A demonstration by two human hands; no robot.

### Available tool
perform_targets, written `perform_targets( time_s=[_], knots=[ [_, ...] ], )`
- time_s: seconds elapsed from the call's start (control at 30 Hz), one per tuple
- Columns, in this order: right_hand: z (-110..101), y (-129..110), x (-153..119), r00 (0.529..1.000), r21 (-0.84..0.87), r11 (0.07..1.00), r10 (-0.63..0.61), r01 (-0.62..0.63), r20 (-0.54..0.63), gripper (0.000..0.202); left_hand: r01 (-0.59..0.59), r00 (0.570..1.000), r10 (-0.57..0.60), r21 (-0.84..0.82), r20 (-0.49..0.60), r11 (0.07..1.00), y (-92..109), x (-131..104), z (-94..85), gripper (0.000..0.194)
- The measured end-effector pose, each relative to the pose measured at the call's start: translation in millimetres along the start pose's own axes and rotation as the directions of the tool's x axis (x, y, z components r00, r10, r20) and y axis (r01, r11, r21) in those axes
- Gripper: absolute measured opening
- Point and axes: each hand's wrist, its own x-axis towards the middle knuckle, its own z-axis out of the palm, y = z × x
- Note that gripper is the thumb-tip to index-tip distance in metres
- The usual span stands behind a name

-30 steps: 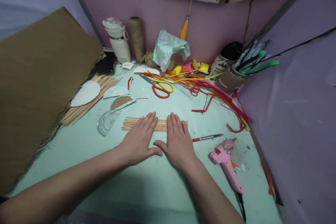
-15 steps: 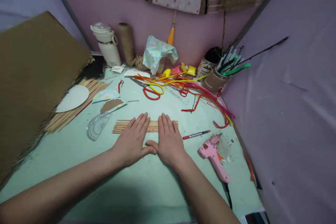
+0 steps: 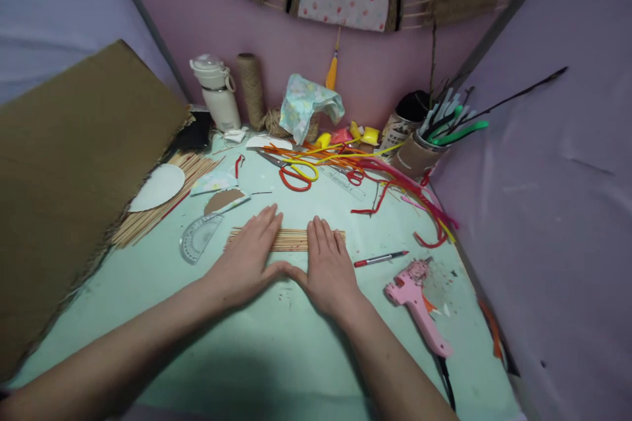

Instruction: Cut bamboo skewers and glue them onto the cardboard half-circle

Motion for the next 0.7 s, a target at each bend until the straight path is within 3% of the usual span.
perform_targets(
  time_s=[0.1,0.2,0.33,0.43,0.53,0.6,0.7],
  knots=[
    [-0.4,-0.4,-0.2,1.000,0.014,1.000,0.009,-0.009,-0.004,0.094,0.200,0.975,-0.193,0.055,-0.112,0.978,-31.6,-7.0,-27.5,0.060],
    [-2.3,-1.2,-0.3,1.000,0.022,1.000,0.015,-0.016,0.016,0.094,0.411,0.909,-0.385,0.184,-0.160,0.893,-67.1,-19.4,-45.0,0.055],
    [-2.6,-0.9,-0.6,1.000,0.026,0.999,0.020,-0.020,0.023,0.094,0.471,0.879,-0.473,0.262,-0.060,0.842,-90.9,-31.9,-48.0,0.058],
    [-2.1,-0.3,-0.7,1.000,0.039,0.999,0.010,-0.010,0.001,0.092,0.503,0.854,-0.521,0.264,-0.001,0.823,-92.2,-33.0,-49.0,0.053],
    [-3.2,-0.8,-0.4,1.000,0.045,0.999,0.015,-0.015,0.008,0.093,0.554,0.821,-0.571,0.254,-0.008,0.793,-85.3,-30.7,-59.0,0.053],
    [-4.0,-1.3,-0.2,1.000,0.049,0.999,0.021,-0.022,0.020,0.094,0.585,0.804,-0.593,0.223,-0.038,0.779,-72.3,-27.3,-68.5,0.056],
    [-3.5,-1.5,0.0,1.000,0.054,0.998,0.023,-0.024,0.019,0.095,0.591,0.806,-0.588,0.155,-0.068,0.792,-35.1,-15.3,-75.2,0.056]
  ],
)
